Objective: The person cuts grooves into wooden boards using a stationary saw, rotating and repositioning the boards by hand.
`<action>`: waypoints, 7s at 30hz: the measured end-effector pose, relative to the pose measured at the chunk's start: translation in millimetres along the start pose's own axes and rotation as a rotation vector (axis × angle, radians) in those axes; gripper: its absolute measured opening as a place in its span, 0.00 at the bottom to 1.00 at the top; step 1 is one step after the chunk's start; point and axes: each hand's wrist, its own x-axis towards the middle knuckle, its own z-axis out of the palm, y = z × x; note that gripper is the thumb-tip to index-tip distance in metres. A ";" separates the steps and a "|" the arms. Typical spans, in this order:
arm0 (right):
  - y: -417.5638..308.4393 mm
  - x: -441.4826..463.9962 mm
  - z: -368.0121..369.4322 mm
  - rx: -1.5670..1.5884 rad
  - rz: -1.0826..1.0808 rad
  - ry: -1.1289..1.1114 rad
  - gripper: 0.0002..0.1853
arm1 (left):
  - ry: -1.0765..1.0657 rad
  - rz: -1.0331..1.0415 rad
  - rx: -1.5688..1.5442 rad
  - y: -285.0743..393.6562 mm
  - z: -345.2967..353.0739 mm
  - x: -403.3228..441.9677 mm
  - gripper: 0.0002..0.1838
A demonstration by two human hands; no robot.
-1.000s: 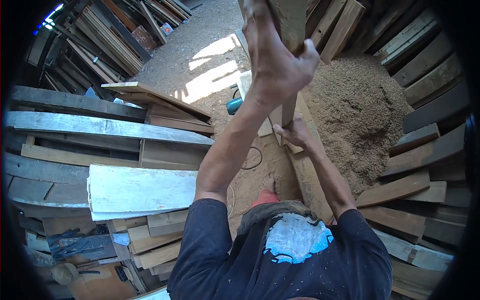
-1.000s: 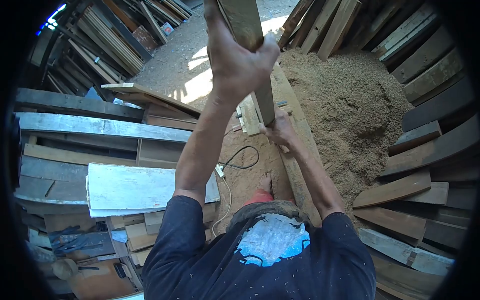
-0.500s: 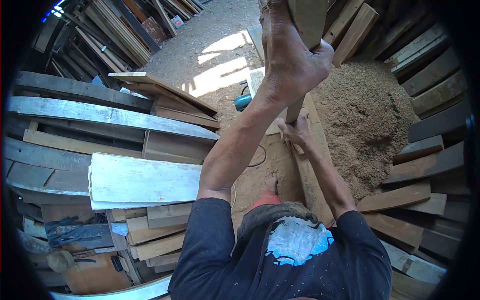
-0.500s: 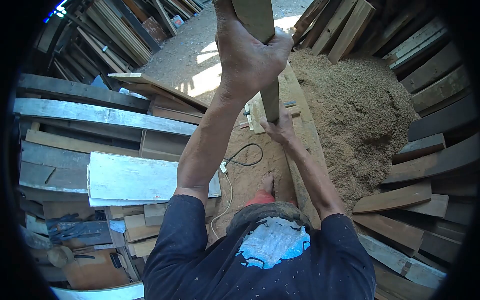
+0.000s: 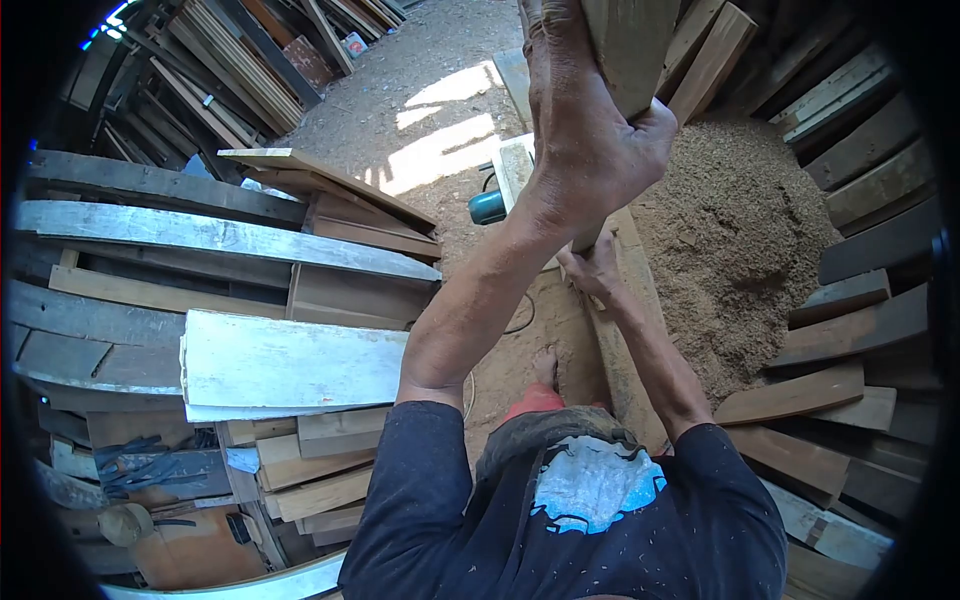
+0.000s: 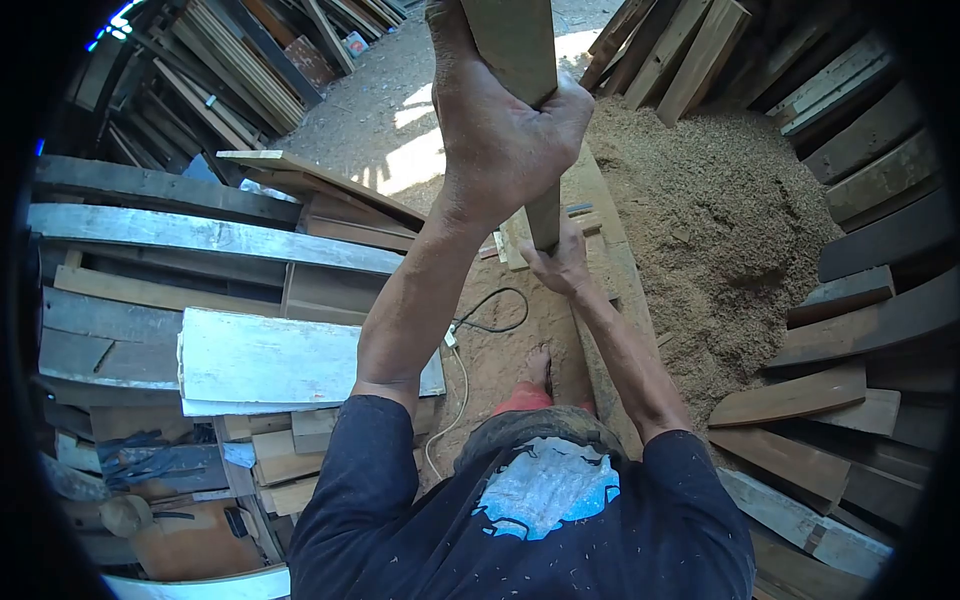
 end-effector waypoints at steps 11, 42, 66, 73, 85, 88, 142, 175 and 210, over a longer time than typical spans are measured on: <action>-14.3 -4.0 -7.2 -0.069 -0.039 -0.004 0.26 | 0.034 0.128 0.330 -1.6 -0.2 -3.5 0.41; 12.8 36.0 20.4 -0.091 -0.245 0.175 0.15 | 0.051 -0.078 0.115 -19.9 -11.4 17.2 0.63; 30.2 58.5 31.0 -0.089 -0.269 0.224 0.05 | 0.037 -0.107 0.124 -29.2 -19.1 26.3 0.61; 22.6 62.9 32.4 -0.045 -0.267 0.230 0.07 | 0.020 -0.147 0.090 -31.0 -22.1 28.9 0.61; 27.9 74.4 34.6 -0.068 -0.280 0.243 0.06 | 0.030 -0.118 0.158 -40.8 -23.7 33.4 0.61; 32.0 76.5 34.8 -0.111 -0.296 0.229 0.08 | 0.045 -0.116 0.139 -42.8 -23.6 34.7 0.61; 35.7 133.6 48.0 -0.023 -0.334 0.284 0.06 | 0.078 -0.006 0.290 -93.0 -40.0 58.1 0.59; 47.6 168.0 55.5 -0.016 -0.323 0.296 0.05 | 0.055 -0.001 0.096 -120.6 -43.8 73.5 0.60; 58.6 215.3 64.5 -0.033 -0.369 0.319 0.06 | 0.140 0.190 0.267 -158.5 -51.4 87.7 0.55</action>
